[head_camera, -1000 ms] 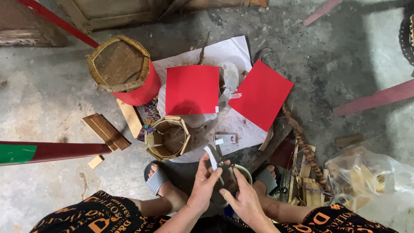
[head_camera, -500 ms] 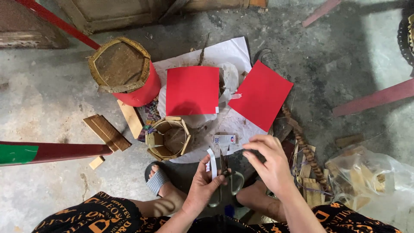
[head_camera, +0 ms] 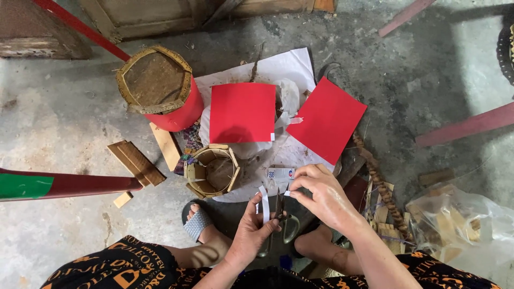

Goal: Cutting and folding red paper material to be used as a decorative or protective covering for an instrument component.

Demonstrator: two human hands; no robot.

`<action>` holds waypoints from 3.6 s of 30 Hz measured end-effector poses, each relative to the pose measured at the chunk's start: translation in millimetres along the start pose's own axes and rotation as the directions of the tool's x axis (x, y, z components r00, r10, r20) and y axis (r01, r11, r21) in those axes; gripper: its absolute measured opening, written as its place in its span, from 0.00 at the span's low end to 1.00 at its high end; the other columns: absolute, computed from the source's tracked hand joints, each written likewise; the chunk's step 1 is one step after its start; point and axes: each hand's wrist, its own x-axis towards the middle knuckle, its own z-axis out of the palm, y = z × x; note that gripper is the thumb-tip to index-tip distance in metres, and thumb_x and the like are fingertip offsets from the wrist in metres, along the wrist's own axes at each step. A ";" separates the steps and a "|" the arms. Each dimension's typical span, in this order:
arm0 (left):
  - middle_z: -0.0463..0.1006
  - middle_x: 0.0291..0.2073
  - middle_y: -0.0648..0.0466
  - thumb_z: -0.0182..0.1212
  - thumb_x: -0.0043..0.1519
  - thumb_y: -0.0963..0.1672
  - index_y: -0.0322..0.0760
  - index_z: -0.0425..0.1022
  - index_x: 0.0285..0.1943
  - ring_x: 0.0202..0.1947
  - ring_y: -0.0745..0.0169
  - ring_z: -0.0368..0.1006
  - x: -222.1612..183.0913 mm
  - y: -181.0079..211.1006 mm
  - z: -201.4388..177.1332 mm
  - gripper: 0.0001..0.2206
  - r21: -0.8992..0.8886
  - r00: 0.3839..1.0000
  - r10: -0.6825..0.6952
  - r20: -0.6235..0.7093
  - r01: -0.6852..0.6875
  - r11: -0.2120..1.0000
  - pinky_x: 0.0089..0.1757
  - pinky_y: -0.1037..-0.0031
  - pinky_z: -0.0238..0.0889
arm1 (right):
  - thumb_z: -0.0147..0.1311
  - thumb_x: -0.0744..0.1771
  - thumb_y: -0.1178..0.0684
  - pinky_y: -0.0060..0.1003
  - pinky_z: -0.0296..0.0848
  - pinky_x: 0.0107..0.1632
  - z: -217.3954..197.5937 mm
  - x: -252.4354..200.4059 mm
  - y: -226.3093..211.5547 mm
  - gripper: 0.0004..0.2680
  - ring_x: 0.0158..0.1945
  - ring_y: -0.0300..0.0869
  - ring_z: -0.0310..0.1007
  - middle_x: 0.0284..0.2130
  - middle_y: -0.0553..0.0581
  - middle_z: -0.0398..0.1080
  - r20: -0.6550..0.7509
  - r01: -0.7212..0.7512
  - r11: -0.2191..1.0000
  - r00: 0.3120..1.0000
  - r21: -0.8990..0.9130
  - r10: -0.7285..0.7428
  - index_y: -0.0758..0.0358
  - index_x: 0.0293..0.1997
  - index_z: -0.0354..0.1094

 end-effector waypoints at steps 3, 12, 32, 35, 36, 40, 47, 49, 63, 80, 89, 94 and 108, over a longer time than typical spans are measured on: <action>0.80 0.34 0.52 0.63 0.61 0.35 0.45 0.50 0.78 0.31 0.64 0.78 3.2 -11.6 -4.7 0.36 0.015 1.000 -0.001 -0.015 0.001 1.000 0.43 0.72 0.74 | 0.61 0.65 0.51 0.43 0.66 0.55 0.2 -3.0 -3.6 0.03 0.51 0.44 0.68 0.43 0.47 0.73 -0.020 0.051 0.998 0.999 -0.022 -0.051 0.53 0.32 0.75; 0.85 0.52 0.44 0.61 0.59 0.36 0.51 0.57 0.74 0.40 0.56 0.85 -40.6 126.0 -3.5 0.33 0.214 0.917 -0.306 -0.256 0.362 0.907 0.50 0.66 0.79 | 0.59 0.66 0.49 0.39 0.69 0.59 -30.0 44.3 21.5 0.06 0.49 0.42 0.78 0.42 0.53 0.77 -0.181 -0.230 0.886 0.929 0.403 0.324 0.58 0.34 0.76; 0.86 0.45 0.24 0.58 0.56 0.33 0.45 0.61 0.73 0.26 0.43 0.75 -15.6 200.3 -90.4 0.33 -0.053 0.879 -0.131 -0.459 0.120 0.991 0.31 0.59 0.73 | 0.66 0.62 0.48 0.42 0.75 0.53 150.9 252.3 254.6 0.12 0.46 0.48 0.79 0.42 0.61 0.79 0.255 -0.409 0.025 0.614 0.912 0.747 0.58 0.46 0.74; 0.87 0.46 0.25 0.59 0.57 0.33 0.45 0.59 0.71 0.26 0.45 0.79 -15.5 187.7 -105.3 0.32 -0.020 0.906 -0.104 -0.409 0.105 0.994 0.29 0.59 0.77 | 0.67 0.61 0.49 0.40 0.74 0.52 153.2 256.7 249.7 0.10 0.44 0.46 0.79 0.40 0.58 0.79 0.274 -0.418 0.002 0.600 0.908 0.751 0.56 0.41 0.73; 0.87 0.46 0.25 0.59 0.57 0.33 0.45 0.59 0.71 0.26 0.45 0.79 -14.7 188.2 -103.6 0.32 -0.021 0.906 -0.106 -0.411 0.107 0.994 0.29 0.59 0.77 | 0.67 0.61 0.49 0.40 0.74 0.52 156.3 257.6 252.3 0.10 0.44 0.46 0.79 0.40 0.58 0.79 0.277 -0.420 0.001 0.599 0.907 0.752 0.56 0.41 0.73; 0.88 0.43 0.24 0.61 0.55 0.33 0.42 0.60 0.73 0.26 0.42 0.77 -13.7 184.7 -103.9 0.33 -0.020 0.906 -0.098 -0.412 0.099 0.995 0.41 0.60 0.72 | 0.68 0.61 0.51 0.40 0.73 0.50 168.4 261.1 262.5 0.08 0.41 0.44 0.78 0.37 0.55 0.79 0.280 -0.382 -0.030 0.618 0.924 0.735 0.54 0.39 0.74; 0.89 0.44 0.23 0.60 0.56 0.32 0.44 0.59 0.73 0.29 0.42 0.79 -13.3 182.3 -106.7 0.35 -0.016 0.876 -0.198 -0.439 0.213 0.977 0.39 0.58 0.73 | 0.67 0.61 0.54 0.40 0.76 0.48 166.8 264.6 257.6 0.08 0.40 0.47 0.79 0.35 0.60 0.79 0.273 -0.366 -0.038 0.619 0.930 0.737 0.60 0.40 0.74; 0.88 0.45 0.25 0.60 0.56 0.32 0.43 0.56 0.74 0.30 0.41 0.79 -14.8 172.4 -112.9 0.35 -0.016 0.890 -0.178 -0.419 0.188 0.982 0.40 0.58 0.73 | 0.67 0.61 0.54 0.40 0.76 0.49 172.9 266.7 264.5 0.08 0.40 0.47 0.79 0.35 0.60 0.79 0.269 -0.358 -0.037 0.623 0.933 0.734 0.59 0.40 0.74; 0.87 0.44 0.20 0.60 0.55 0.29 0.44 0.60 0.72 0.28 0.38 0.78 -17.7 165.0 -109.6 0.36 -0.115 0.880 -0.212 -0.426 0.179 0.977 0.40 0.52 0.75 | 0.67 0.62 0.54 0.36 0.76 0.41 174.5 270.8 256.5 0.07 0.34 0.44 0.79 0.33 0.58 0.79 0.169 -0.427 0.139 0.607 0.894 0.777 0.59 0.39 0.74; 0.88 0.45 0.20 0.62 0.54 0.30 0.47 0.58 0.74 0.28 0.38 0.82 -19.9 159.4 -107.8 0.38 -0.111 0.898 -0.205 -0.390 0.175 0.978 0.42 0.55 0.79 | 0.65 0.64 0.48 0.29 0.67 0.32 163.9 270.2 222.9 0.10 0.30 0.38 0.76 0.33 0.54 0.79 0.125 -0.505 0.215 0.556 0.836 0.822 0.58 0.44 0.76; 0.88 0.46 0.18 0.64 0.53 0.32 0.48 0.58 0.75 0.26 0.43 0.81 -20.0 160.7 -103.3 0.39 -0.122 0.885 -0.244 -0.396 0.213 0.969 0.42 0.61 0.75 | 0.69 0.61 0.52 0.30 0.68 0.29 169.4 275.0 224.3 0.08 0.26 0.38 0.74 0.27 0.52 0.77 0.154 -0.475 0.147 0.538 0.867 0.828 0.55 0.38 0.75; 0.88 0.45 0.20 0.64 0.53 0.31 0.46 0.59 0.74 0.26 0.44 0.81 -20.5 163.2 -100.3 0.39 -0.128 0.894 -0.238 -0.380 0.203 0.971 0.41 0.61 0.76 | 0.70 0.61 0.53 0.29 0.62 0.22 170.1 279.5 215.3 0.08 0.21 0.37 0.69 0.26 0.55 0.76 0.136 -0.411 0.112 0.527 0.905 0.839 0.57 0.35 0.72; 0.86 0.44 0.24 0.65 0.49 0.29 0.37 0.60 0.74 0.49 0.28 0.84 -20.7 163.0 -86.3 0.39 -0.205 0.883 -0.165 -0.438 0.081 0.975 0.34 0.62 0.79 | 0.68 0.62 0.56 0.36 0.74 0.32 182.8 286.3 206.2 0.08 0.30 0.44 0.76 0.31 0.58 0.78 0.093 -0.370 0.101 0.471 0.923 0.877 0.61 0.38 0.73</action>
